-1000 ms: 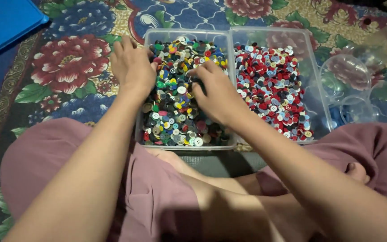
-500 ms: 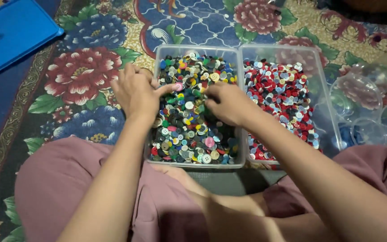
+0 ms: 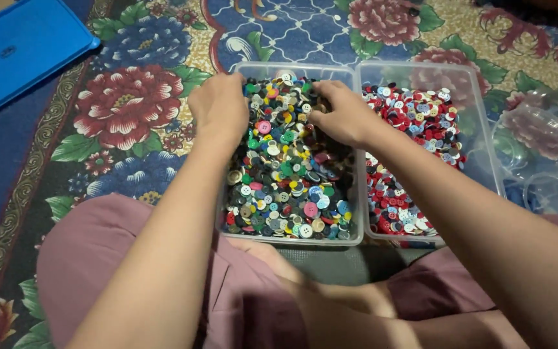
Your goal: Sorting various colored buttons into different plastic containers while sitting on the floor.
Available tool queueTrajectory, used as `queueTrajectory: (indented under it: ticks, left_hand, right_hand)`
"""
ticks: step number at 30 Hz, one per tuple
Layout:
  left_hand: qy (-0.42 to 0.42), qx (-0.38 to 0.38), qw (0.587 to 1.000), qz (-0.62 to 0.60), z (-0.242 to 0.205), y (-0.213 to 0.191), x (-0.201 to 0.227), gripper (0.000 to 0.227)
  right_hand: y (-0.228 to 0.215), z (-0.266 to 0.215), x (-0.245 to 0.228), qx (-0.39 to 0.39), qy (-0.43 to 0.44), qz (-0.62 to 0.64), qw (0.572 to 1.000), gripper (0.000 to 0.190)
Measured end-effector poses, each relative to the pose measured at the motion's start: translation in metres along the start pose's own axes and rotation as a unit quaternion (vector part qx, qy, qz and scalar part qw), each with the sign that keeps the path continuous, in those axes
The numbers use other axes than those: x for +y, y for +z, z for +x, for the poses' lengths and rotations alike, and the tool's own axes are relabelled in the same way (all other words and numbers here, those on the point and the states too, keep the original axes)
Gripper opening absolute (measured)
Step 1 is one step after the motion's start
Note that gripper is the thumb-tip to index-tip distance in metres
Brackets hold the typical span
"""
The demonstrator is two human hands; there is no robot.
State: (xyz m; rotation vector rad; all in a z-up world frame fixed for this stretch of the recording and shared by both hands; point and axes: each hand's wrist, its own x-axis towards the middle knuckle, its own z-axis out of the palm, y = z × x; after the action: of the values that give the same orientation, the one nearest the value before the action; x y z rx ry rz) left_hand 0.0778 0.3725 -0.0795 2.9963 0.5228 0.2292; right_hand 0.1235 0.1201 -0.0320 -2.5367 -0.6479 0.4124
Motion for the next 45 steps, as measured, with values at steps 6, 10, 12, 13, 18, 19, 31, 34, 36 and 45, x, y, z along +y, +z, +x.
queueTrajectory:
  ticks: [6, 10, 12, 13, 18, 19, 31, 34, 36, 45]
  left_hand:
    - [0.015, 0.016, 0.999, -0.026, -0.008, -0.016, 0.007, 0.008]
    - [0.025, 0.044, 0.998, -0.039, -0.038, -0.038, 0.017, 0.014]
    - [0.022, 0.047, 0.994, -0.093, -0.056, -0.047, 0.017, 0.016]
    - [0.023, 0.047, 0.994, -0.092, -0.061, -0.046, 0.016, 0.016]
    - [-0.01, 0.074, 0.974, -0.215, -0.087, -0.048, 0.014, 0.021]
    - [-0.009, 0.076, 0.974, -0.215, -0.086, -0.05, 0.02, 0.021]
    - [-0.204, 0.062, 0.617, -0.757, -0.118, -0.038, 0.067, 0.006]
    - [-0.195, 0.031, 0.607, -0.77, -0.113, -0.021, 0.065, 0.009]
    - [-0.184, 0.035, 0.632, -0.752, -0.112, -0.017, 0.067, 0.015]
    - [-0.183, -0.064, 0.825, -0.532, -0.124, -0.039, 0.067, 0.022]
  right_hand:
    - [0.008, -0.002, -0.021, -0.046, -0.038, 0.031, 0.998, 0.071]
    - [0.014, -0.029, -0.04, -0.061, -0.089, -0.007, 0.994, 0.056]
    - [0.024, -0.039, -0.035, -0.042, -0.15, -0.024, 0.987, 0.049]
    - [0.021, -0.049, -0.041, -0.041, -0.151, -0.023, 0.987, 0.049]
    - [0.016, -0.09, -0.06, -0.06, -0.17, -0.009, 0.984, 0.041]
    - [0.016, -0.095, -0.059, -0.057, -0.17, -0.01, 0.984, 0.041]
    - [0.004, -0.046, -0.004, 0.174, -0.134, 0.01, 0.976, 0.037]
    - [0.01, -0.008, 0.021, 0.113, -0.083, -0.103, 0.985, 0.052]
    - [0.018, 0.003, 0.024, 0.062, -0.104, -0.168, 0.978, 0.054]
    - [0.016, -0.056, -0.011, 0.136, -0.073, -0.075, 0.985, 0.034]
